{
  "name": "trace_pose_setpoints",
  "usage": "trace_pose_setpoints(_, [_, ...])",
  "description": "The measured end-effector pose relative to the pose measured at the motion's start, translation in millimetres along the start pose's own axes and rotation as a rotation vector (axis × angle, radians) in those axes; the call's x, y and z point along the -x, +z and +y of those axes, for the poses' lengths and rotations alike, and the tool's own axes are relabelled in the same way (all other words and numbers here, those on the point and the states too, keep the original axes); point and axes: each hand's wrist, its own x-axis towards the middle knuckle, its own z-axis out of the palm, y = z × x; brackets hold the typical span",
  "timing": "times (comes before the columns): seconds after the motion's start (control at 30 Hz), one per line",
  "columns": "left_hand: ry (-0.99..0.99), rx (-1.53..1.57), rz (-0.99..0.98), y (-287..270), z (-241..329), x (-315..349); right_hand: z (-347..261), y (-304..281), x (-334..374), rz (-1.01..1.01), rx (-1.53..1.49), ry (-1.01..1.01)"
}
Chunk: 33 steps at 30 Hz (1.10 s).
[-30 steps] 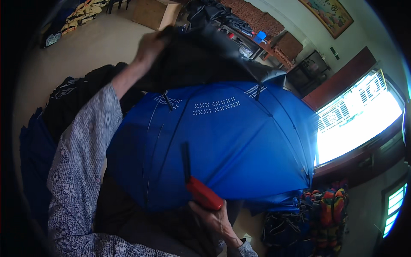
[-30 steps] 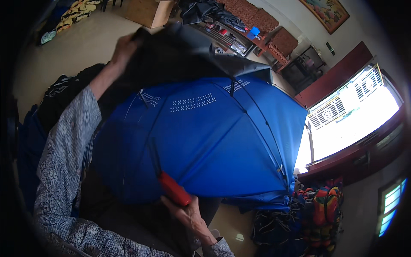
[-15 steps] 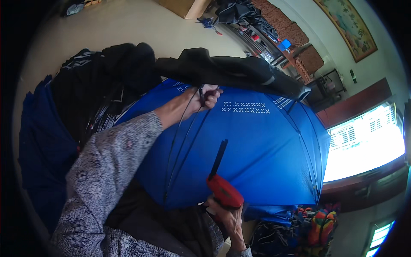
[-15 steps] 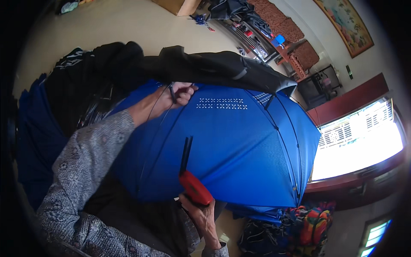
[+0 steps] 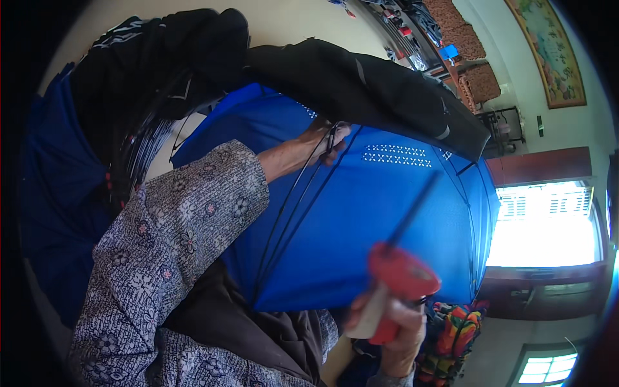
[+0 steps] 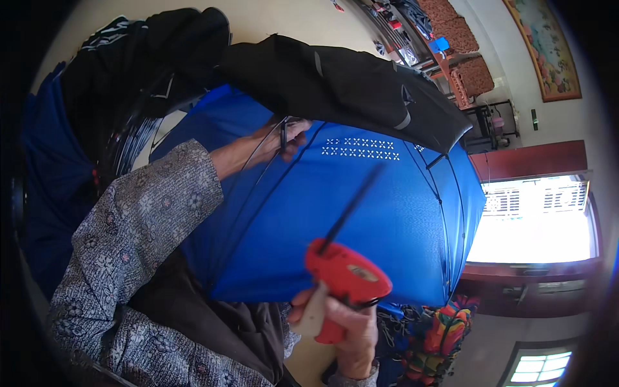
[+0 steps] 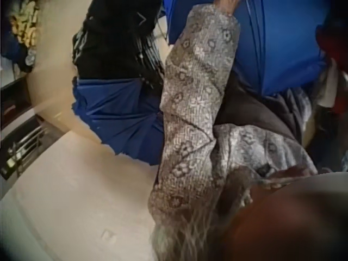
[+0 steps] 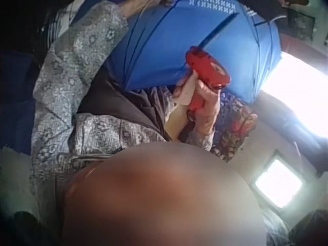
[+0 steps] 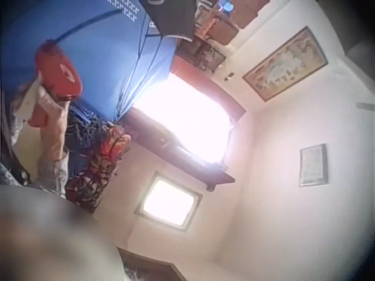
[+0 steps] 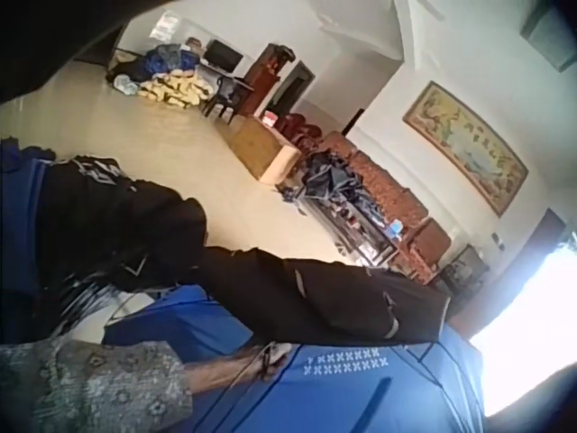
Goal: The person is assembling and inspecting umbrellas, checking the attachment of the fabric to the frame using a handheld tool.
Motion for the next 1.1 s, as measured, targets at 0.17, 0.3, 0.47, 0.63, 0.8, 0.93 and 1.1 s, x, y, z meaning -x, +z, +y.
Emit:
trace_pose_setpoints(0.17, [0.063, 0.018, -0.115, -7, -8, -4, -21, 10, -62, 0.069, 0.095, -0.135])
trace_pose_setpoints(0.3, [0.044, 0.004, -0.113, -7, -8, -7, -21, 14, -159, 0.105, 0.260, -0.133])
trace_pose_setpoints(0.47, [0.006, -0.055, -0.079, -1, -7, -6, -12, 15, -204, 0.195, 0.283, -0.285])
trace_pose_setpoints(0.63, [0.113, 0.015, -0.094, -5, -17, 1, -5, 19, -215, 0.282, 0.306, -0.287])
trace_pose_setpoints(0.8, [0.122, -0.061, -0.206, -13, -21, 1, 2, 14, -217, 0.250, 0.230, -0.293])
trace_pose_setpoints(0.93, [0.132, -0.050, -0.268, -19, -24, 3, 6, 7, -218, 0.130, 0.036, -0.274])
trace_pose_setpoints(1.1, [0.136, -0.051, -0.326, -25, -26, 3, 7, -1, -225, -0.013, -0.111, -0.246])
